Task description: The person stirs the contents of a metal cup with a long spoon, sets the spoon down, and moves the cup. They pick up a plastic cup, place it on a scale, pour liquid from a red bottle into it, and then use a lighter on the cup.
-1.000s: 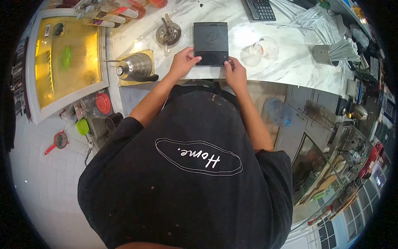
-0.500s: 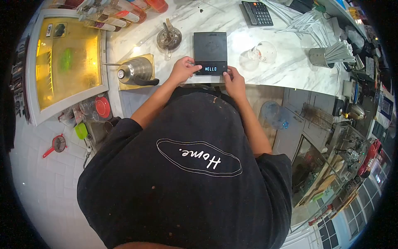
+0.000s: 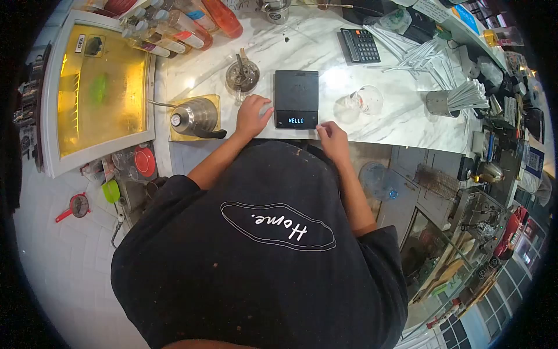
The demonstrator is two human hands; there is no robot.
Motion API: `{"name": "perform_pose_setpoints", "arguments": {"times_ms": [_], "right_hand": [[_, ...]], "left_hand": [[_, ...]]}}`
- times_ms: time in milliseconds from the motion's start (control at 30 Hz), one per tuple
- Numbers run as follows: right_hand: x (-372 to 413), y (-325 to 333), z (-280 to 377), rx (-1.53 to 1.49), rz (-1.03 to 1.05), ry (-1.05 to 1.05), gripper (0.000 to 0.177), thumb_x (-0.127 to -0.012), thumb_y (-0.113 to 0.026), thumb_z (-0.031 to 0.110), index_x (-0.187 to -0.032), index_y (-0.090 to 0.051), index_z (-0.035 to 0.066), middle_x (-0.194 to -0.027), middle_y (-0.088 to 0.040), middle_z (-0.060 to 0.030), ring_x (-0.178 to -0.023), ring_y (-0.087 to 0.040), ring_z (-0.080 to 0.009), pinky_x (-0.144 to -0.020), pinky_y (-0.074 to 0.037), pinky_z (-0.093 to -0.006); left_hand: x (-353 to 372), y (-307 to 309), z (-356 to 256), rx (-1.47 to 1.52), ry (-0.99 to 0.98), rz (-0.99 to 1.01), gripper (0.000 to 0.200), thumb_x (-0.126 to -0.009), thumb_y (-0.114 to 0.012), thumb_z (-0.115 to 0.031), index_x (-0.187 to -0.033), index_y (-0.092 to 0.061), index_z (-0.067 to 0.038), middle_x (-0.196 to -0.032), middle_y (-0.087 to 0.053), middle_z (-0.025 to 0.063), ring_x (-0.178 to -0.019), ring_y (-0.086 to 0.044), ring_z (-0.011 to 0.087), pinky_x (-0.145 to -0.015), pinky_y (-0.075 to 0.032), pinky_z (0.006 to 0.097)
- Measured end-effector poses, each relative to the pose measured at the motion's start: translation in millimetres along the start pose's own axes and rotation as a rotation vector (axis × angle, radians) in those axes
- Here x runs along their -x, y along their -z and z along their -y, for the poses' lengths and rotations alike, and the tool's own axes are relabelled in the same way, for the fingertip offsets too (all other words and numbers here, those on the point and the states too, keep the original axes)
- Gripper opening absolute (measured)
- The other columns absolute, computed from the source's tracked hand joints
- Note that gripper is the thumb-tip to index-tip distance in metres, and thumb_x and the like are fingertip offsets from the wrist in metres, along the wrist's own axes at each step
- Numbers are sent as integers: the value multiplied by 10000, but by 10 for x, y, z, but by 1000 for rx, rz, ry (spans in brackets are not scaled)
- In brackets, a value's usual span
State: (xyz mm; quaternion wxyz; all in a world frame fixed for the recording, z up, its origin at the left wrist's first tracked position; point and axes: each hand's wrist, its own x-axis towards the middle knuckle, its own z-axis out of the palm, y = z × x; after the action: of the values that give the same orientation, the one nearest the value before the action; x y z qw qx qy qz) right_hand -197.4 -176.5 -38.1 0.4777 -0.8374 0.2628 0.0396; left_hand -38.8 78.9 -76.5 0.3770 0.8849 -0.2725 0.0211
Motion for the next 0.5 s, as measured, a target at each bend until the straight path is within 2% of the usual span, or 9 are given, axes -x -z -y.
{"name": "perform_pose_setpoints", "arguments": {"times_ms": [67,167,200,233,300,367,400,433,500], "right_hand": [[9,112,-237,0,-20,-62,338,-948,-726,307,-1042,-699,-17,-814,-716,-165,-739,-681,-248,-716,-535,-378],[8,326,-788,-91,-97,-129,297,-938,-741,279,-935,-656,-6,-742,-664,-94,-689,-606,-168,-670,-505,-341],[11,432,-834,-141,-152,-164,265,-932,-748,254,-941,-644,9,-718,-640,-65,-688,-584,-144,-660,-497,-330],[18,609,-754,-139,-171,-200,277,-937,-746,257,-1003,-656,3,-756,-660,-81,-721,-614,-160,-681,-506,-335],[6,831,-565,60,-459,-148,327,-952,-741,273,-1106,-662,-5,-940,-691,-121,-833,-660,-197,-751,-527,-348],[-67,971,-413,-27,-688,-93,412,-960,-741,293,-1235,-637,5,-1177,-654,-155,-987,-673,-262,-840,-543,-381],[-99,1044,-268,-105,-699,-94,504,-955,-753,302,-1334,-581,17,-1325,-582,-167,-1133,-630,-298,-918,-535,-418],[-134,1080,-118,-108,-707,-104,504,-955,-753,302,-1334,-581,17,-1325,-582,-167,-1133,-630,-298,-918,-535,-418],[-197,1095,159,-164,-694,92,612,-912,-805,303,-1382,-539,13,-1366,-554,-178,-1230,-579,-304,-962,-519,-437]], "left_hand": [[52,21,40,-20,-153,27,254,-803,-814,-180,-1013,-704,-87,-1040,-655,78,-1004,-616,304,-865,-486,415],[105,2,78,26,-227,16,232,-800,-801,-110,-1003,-698,-69,-1049,-633,90,-1009,-598,313,-883,-464,423],[101,-5,82,31,-237,22,232,-800,-801,-110,-1003,-698,-69,-1049,-633,90,-1009,-598,313,-883,-464,423],[100,-7,83,17,-240,13,238,-799,-802,-111,-1010,-701,-70,-1055,-631,91,-1020,-596,313,-888,-463,422],[100,4,69,6,-251,12,244,-798,-802,-112,-1017,-704,-71,-1062,-629,92,-1031,-593,314,-893,-462,422],[83,11,33,-37,-251,20,266,-795,-799,-113,-1039,-702,-72,-1086,-619,102,-1055,-586,317,-912,-452,438],[80,7,23,-34,-259,28,266,-795,-799,-113,-1039,-702,-72,-1086,-619,102,-1055,-586,317,-912,-452,438],[83,3,24,-50,-241,44,288,-796,-798,-120,-1061,-698,-70,-1126,-617,112,-1097,-578,326,-945,-445,448],[92,-6,16,-64,-231,75,310,-798,-797,-127,-1084,-695,-67,-1167,-614,123,-1138,-570,335,-977,-439,459]]}}
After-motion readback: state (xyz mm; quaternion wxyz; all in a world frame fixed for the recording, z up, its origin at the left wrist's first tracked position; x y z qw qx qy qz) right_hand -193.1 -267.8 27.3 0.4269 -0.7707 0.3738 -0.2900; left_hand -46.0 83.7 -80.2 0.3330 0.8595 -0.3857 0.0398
